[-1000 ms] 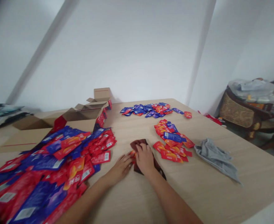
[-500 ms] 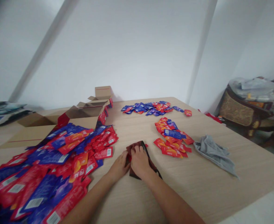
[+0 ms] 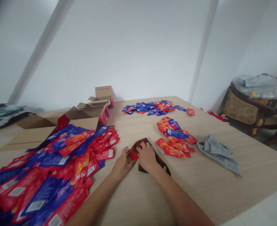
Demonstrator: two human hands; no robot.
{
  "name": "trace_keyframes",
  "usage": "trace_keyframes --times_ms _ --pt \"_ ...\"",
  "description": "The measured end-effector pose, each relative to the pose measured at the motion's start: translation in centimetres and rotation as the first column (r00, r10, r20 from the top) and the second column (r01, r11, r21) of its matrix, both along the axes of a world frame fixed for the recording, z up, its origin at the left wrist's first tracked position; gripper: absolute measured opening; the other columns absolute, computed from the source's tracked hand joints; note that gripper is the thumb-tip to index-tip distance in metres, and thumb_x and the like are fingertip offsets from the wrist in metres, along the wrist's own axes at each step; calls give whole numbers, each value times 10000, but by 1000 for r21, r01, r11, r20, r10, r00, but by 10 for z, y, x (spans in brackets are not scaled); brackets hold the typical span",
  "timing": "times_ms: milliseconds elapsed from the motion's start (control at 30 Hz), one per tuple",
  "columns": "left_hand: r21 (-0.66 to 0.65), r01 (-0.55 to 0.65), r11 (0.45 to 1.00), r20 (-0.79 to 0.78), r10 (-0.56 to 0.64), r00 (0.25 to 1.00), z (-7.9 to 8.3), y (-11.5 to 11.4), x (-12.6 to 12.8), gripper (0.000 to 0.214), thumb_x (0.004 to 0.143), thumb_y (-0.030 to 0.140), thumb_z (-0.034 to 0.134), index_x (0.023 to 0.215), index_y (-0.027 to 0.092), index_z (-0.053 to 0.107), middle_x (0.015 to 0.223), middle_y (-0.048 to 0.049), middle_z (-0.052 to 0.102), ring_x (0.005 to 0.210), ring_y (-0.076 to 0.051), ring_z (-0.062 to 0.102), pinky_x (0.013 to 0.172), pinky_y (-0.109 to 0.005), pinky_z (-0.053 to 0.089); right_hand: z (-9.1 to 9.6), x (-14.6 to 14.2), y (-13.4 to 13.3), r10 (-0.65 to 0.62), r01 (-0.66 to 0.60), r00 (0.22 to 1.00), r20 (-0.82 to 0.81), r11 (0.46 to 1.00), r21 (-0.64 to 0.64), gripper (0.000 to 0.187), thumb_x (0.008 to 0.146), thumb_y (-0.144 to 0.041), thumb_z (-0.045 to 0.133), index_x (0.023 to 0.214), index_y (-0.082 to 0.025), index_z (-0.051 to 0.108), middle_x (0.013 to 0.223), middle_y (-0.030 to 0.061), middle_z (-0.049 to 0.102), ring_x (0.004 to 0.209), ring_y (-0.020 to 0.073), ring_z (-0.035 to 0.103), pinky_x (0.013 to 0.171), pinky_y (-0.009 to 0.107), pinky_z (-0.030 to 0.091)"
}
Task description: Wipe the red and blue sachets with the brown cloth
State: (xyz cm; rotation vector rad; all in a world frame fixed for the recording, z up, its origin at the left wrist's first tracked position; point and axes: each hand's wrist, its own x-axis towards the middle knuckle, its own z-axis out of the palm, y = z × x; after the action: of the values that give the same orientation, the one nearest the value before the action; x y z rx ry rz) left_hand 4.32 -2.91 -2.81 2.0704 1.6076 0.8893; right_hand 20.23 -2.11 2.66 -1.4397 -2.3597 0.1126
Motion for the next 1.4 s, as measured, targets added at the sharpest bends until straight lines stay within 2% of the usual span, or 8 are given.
trace_keyframes --times_ms 133,333,467,700,967,1067,1233,1400 --pt "-2 0 1000 -130 0 992 2 -1 4 765 727 259 582 1349 116 160 1230 -214 513 1071 -296 557 870 -402 448 -6 0 4 197 -199 980 -27 978 -58 286 800 -154 446 933 -267 673 1024 14 560 979 176 448 902 302 318" --pt "64 -37 997 -190 48 981 7 -2 11 532 798 331 505 1276 153 351 1232 -179 516 1053 -278 559 894 -393 423 -24 29 34 -293 296 948 -123 955 0 393 833 -174 407 1195 -212 555 1138 89 518 1029 228 439 893 339 338" --pt "50 -89 995 101 84 991 13 7 7 347 887 336 337 1146 185 511 1086 -112 622 948 -222 606 858 -361 436 -31 41 46 -298 319 905 -304 948 20 389 865 -213 361 1220 -215 521 1188 70 492 1105 207 417 956 326 322" --pt "-140 -73 987 585 142 798 8 41 19 188 749 248 542 867 137 638 891 -86 686 866 -205 621 830 -328 447 -29 9 18 -157 168 970 -186 985 44 441 829 -171 399 1252 -251 496 1196 65 487 1071 216 428 953 338 327" --pt "-328 160 931 785 174 594 6 44 13 375 539 28 633 902 121 636 873 -74 692 773 -191 631 748 -304 472 -20 7 25 -156 154 984 -85 988 -34 437 795 -133 412 1202 -226 542 1150 91 489 1044 224 437 915 337 351" --pt "-377 137 916 803 250 541 6 45 12 373 549 33 612 910 123 636 843 -71 693 712 -177 631 701 -291 474 -18 8 26 -220 217 974 -47 974 -57 430 795 -127 406 1192 -201 551 1126 109 493 1027 236 442 901 352 357" --pt "-243 -13 970 810 210 548 10 42 14 154 589 94 571 706 125 667 758 -64 690 747 -178 619 734 -266 453 -17 -16 -4 5 -9 991 -133 1000 -25 496 792 -159 429 1284 -227 446 1166 86 461 1068 220 422 910 320 364" --pt "-353 160 922 889 277 365 17 35 13 252 568 128 602 808 92 670 714 -68 685 601 -150 609 615 -250 452 -12 -15 3 -131 128 990 -57 990 -59 457 796 -138 408 1243 -199 486 1140 91 470 1073 224 411 917 337 357"
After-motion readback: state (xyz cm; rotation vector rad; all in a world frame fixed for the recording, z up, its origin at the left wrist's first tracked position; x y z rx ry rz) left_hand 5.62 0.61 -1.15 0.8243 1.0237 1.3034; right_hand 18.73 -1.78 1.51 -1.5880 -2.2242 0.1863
